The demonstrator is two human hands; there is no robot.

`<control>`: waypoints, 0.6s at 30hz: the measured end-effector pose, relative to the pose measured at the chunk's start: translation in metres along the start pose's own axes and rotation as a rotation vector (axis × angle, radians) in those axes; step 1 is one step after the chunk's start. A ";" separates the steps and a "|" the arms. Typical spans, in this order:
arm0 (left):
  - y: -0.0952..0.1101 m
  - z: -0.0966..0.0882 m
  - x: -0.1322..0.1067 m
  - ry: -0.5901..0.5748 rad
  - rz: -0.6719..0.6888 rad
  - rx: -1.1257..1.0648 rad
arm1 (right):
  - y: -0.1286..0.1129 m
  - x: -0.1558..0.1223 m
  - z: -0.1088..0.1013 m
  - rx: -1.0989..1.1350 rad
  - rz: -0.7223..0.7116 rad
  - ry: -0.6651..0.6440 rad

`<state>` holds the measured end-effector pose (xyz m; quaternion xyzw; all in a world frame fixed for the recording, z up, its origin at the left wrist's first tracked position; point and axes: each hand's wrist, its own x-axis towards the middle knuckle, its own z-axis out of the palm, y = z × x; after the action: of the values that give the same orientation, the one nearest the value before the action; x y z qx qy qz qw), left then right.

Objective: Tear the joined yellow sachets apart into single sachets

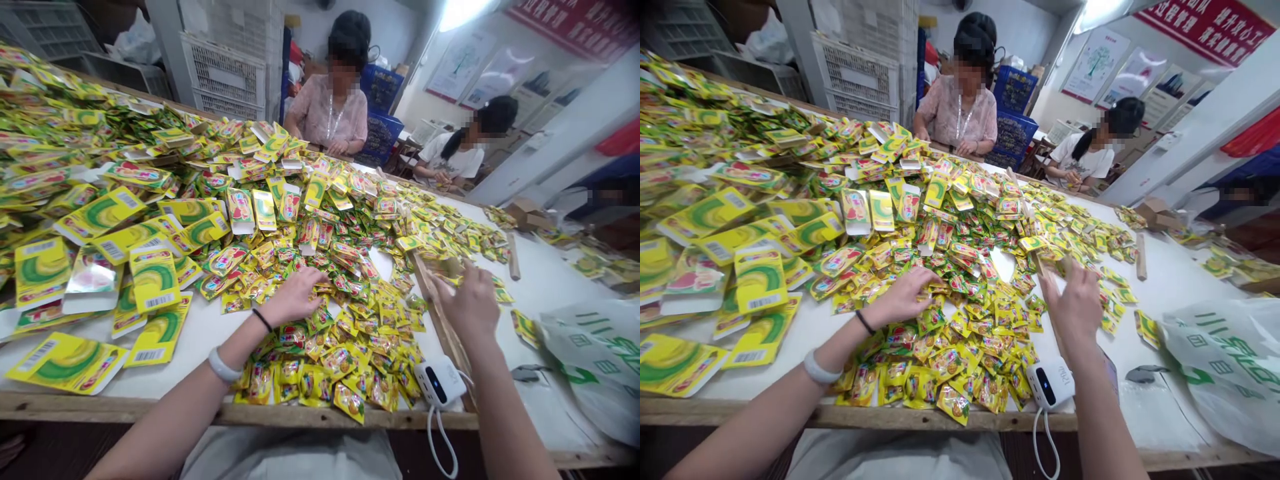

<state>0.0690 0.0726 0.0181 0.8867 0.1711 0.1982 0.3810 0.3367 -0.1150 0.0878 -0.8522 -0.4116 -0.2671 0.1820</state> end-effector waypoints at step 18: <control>-0.026 -0.017 0.001 0.036 -0.083 0.019 | -0.083 -0.027 0.042 0.819 -0.215 -0.517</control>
<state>0.0577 0.1001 0.0096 0.8786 0.2163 0.1968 0.3774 0.2692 -0.0601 0.0460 -0.7017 -0.6000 0.1195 0.3652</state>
